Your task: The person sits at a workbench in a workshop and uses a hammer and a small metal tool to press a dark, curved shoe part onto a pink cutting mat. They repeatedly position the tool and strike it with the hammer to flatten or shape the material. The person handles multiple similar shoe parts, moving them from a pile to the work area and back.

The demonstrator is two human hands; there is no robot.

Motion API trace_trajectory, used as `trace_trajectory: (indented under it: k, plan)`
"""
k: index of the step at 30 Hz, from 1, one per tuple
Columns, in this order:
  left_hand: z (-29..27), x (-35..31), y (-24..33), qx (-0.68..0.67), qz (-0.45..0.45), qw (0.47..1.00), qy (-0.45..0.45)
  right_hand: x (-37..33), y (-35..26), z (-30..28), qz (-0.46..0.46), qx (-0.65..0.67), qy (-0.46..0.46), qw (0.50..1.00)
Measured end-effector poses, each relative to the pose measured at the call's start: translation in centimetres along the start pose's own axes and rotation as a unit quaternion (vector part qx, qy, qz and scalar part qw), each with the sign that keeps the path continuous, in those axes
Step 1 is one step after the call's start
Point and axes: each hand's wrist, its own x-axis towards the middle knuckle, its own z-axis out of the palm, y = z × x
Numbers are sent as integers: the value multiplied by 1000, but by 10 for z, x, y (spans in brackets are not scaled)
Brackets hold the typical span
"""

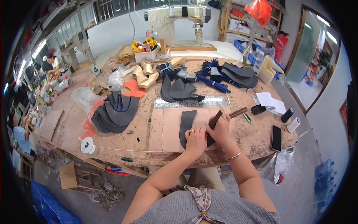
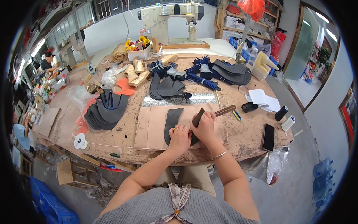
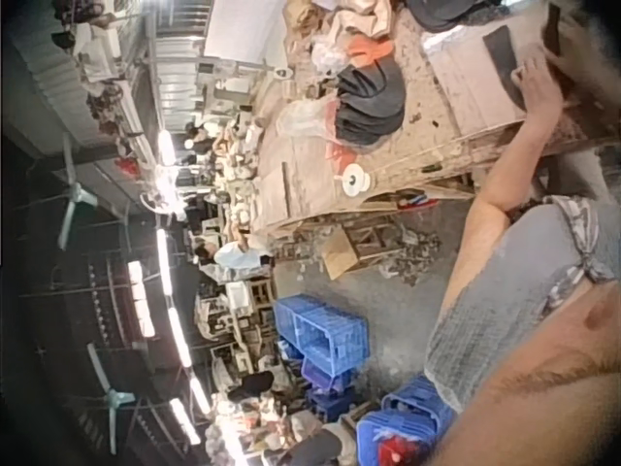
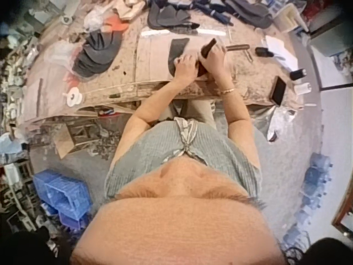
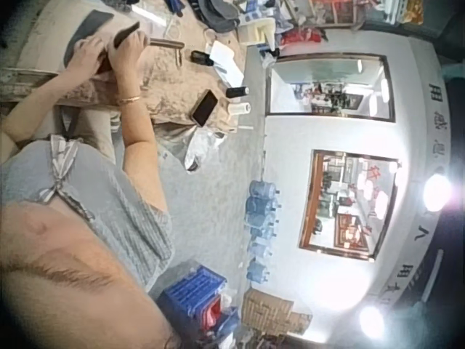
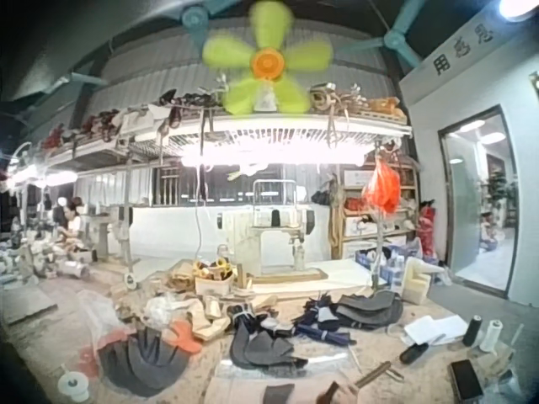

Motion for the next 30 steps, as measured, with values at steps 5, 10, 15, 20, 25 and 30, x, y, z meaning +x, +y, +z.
trace_trajectory:
  k: [5, 10, 15, 20, 25, 30]
  plan:
    - [-75, -30, -20, -118, 95, 988, 24, 5, -1, -4, 10, 9, 4, 1000]
    - [-91, -72, -68, -71, 121, 990, -8, 1, -5, -1, 32, 31, 28, 999]
    - [-110, -52, -82, -141, 20, 990, -6, -1, -4, -2, 41, 42, 21, 998]
    - [-157, -8, -156, -160, -108, 960, -204, -2, 1, -8, 51, 47, 25, 997]
    - [-135, 24, -142, -42, 47, 998, 28, -3, 0, 2, 58, 43, 39, 997]
    - [-49, 35, -48, -80, 167, 975, -125, -4, 0, 1, 59, 34, 39, 997]
